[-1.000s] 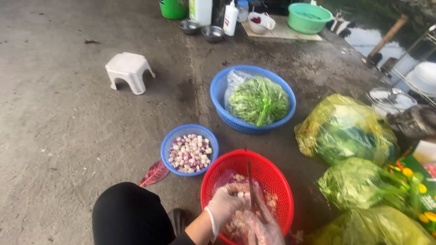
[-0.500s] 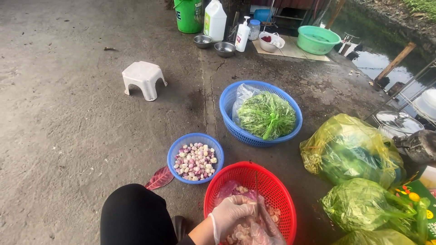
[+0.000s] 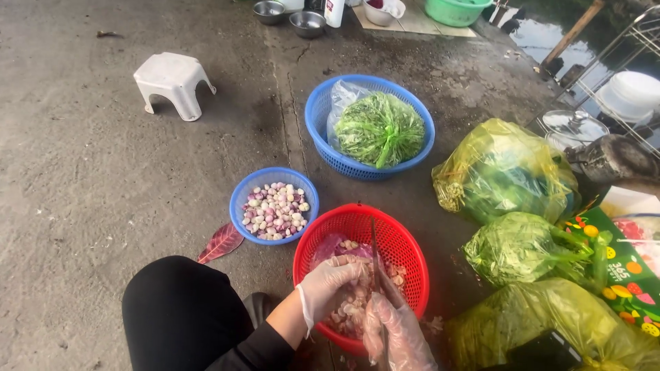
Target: A person sitting on the floor trims the ends of shallots with a knife and peels away the outer skin by hand.
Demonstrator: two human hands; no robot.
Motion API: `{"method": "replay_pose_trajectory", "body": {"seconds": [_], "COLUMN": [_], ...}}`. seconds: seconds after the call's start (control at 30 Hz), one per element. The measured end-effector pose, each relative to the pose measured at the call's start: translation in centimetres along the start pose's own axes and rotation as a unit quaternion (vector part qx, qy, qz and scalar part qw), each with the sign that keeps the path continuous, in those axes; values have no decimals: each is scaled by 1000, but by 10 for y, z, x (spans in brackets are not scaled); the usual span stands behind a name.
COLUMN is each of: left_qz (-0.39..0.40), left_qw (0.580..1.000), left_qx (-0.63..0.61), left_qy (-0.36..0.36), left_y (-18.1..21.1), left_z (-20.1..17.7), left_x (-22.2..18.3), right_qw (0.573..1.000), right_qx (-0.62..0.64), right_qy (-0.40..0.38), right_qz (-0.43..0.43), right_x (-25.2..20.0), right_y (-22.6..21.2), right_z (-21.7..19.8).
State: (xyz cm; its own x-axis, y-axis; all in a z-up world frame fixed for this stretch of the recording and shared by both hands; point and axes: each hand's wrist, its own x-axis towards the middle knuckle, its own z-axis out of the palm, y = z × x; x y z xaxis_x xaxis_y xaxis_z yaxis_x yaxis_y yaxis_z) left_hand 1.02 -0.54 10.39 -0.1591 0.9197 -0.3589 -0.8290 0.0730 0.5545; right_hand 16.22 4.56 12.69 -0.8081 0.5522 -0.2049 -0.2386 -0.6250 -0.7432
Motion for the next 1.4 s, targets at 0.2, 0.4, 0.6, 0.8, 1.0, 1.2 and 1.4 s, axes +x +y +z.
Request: {"method": "replay_pose_trajectory", "body": {"seconds": [0.2,0.4,0.6,0.8,1.0,1.2,1.4], "left_qz": [-26,-62,-20,-2,11,-7,78], "left_qw": [999,997,995,988,987,987,979], "left_qx": [-36,-54,-87,-150,-151,-162,-180], "left_qy": [-1,-16,-41,-41,-54,-6,-63], "left_y": [14,22,16,12,14,21,11], "left_z": [10,18,10,8,13,23,9], "left_x": [-8,-13,-7,-4,-8,-19,-8], "right_qw": [994,986,984,990,990,979,988], "right_qx": [10,0,-19,-77,-28,-133,74], "right_qy": [112,163,176,114,77,103,16], "right_qz": [9,-38,-33,18,114,117,133], "right_x": [3,2,-1,-4,-3,-1,-4], "right_y": [-2,-7,-2,-15,-5,-8,-9], "right_z": [-7,-13,-22,14,31,48,27]}}
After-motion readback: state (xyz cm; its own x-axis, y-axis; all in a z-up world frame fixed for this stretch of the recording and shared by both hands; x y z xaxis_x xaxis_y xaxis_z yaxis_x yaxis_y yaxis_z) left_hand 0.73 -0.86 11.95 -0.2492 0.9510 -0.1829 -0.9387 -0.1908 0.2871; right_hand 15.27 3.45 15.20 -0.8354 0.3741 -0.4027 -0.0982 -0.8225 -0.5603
